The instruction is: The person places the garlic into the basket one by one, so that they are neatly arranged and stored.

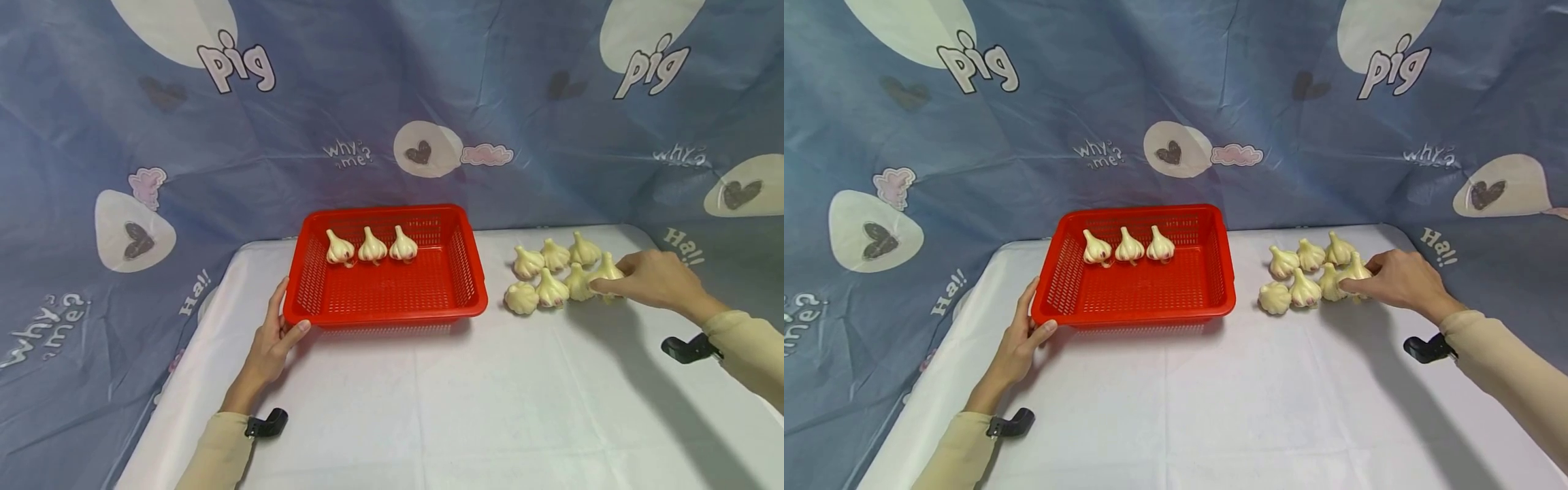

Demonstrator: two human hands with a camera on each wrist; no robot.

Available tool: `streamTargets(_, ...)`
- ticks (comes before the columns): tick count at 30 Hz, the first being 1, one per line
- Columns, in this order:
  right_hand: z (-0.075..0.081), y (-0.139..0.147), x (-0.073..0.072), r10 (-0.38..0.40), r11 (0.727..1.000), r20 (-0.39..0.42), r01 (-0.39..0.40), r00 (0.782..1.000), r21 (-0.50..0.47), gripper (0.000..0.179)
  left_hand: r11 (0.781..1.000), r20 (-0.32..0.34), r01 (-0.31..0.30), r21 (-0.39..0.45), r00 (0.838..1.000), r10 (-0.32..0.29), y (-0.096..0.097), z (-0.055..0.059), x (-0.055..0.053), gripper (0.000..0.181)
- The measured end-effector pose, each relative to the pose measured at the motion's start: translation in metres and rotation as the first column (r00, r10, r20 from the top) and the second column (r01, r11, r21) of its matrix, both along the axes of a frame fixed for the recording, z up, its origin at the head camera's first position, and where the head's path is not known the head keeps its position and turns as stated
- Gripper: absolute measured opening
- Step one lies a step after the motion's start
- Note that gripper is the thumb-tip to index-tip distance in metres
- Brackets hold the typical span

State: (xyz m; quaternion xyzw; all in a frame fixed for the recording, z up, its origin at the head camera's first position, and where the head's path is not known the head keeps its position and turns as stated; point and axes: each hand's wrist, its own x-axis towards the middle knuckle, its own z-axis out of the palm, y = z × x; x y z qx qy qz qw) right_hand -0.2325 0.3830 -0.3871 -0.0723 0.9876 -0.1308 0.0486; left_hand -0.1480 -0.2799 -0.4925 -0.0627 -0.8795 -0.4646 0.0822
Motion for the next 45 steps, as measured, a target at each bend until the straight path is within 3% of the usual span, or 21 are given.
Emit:
streamTargets(6,0.008,-0.016,-0.007,0.009,0.999,-0.022,-0.010,1.000,-0.037,0.052,1.000,0.002,0.002,-0.016,1.000,-0.002,-0.004,-0.002,0.000,0.087)
streamTargets(13,0.017,-0.035,-0.019,0.017,0.997,-0.102,-0.024,0.995,-0.070,0.060,1.000,-0.012,0.009,0.003,1.000,-0.009,-0.003,-0.004,0.000,0.086)
streamTargets(17,0.025,-0.049,-0.029,0.040,0.995,-0.081,-0.047,0.996,-0.088,0.055,1.000,-0.007,-0.004,0.003,1.000,0.004,-0.003,-0.006,0.001,0.086)
streamTargets(21,0.034,-0.063,-0.037,0.050,0.992,-0.029,-0.053,0.998,-0.117,0.068,1.000,-0.009,-0.008,0.009,1.000,0.009,-0.004,-0.007,0.002,0.087)
streamTargets(23,0.037,-0.070,-0.039,0.049,0.990,-0.017,-0.051,0.999,-0.130,0.065,1.000,-0.012,-0.007,0.014,1.000,0.007,-0.003,-0.007,0.002,0.088)
streamTargets(33,0.045,-0.103,-0.054,0.064,0.987,-0.052,-0.071,0.997,-0.147,0.064,1.000,-0.010,0.003,0.026,1.000,-0.003,-0.003,-0.007,0.001,0.087)
streamTargets(45,0.058,-0.137,-0.061,0.125,0.974,-0.096,-0.141,0.987,-0.179,0.064,1.000,-0.006,-0.007,0.015,1.000,0.007,-0.003,-0.006,-0.001,0.088)
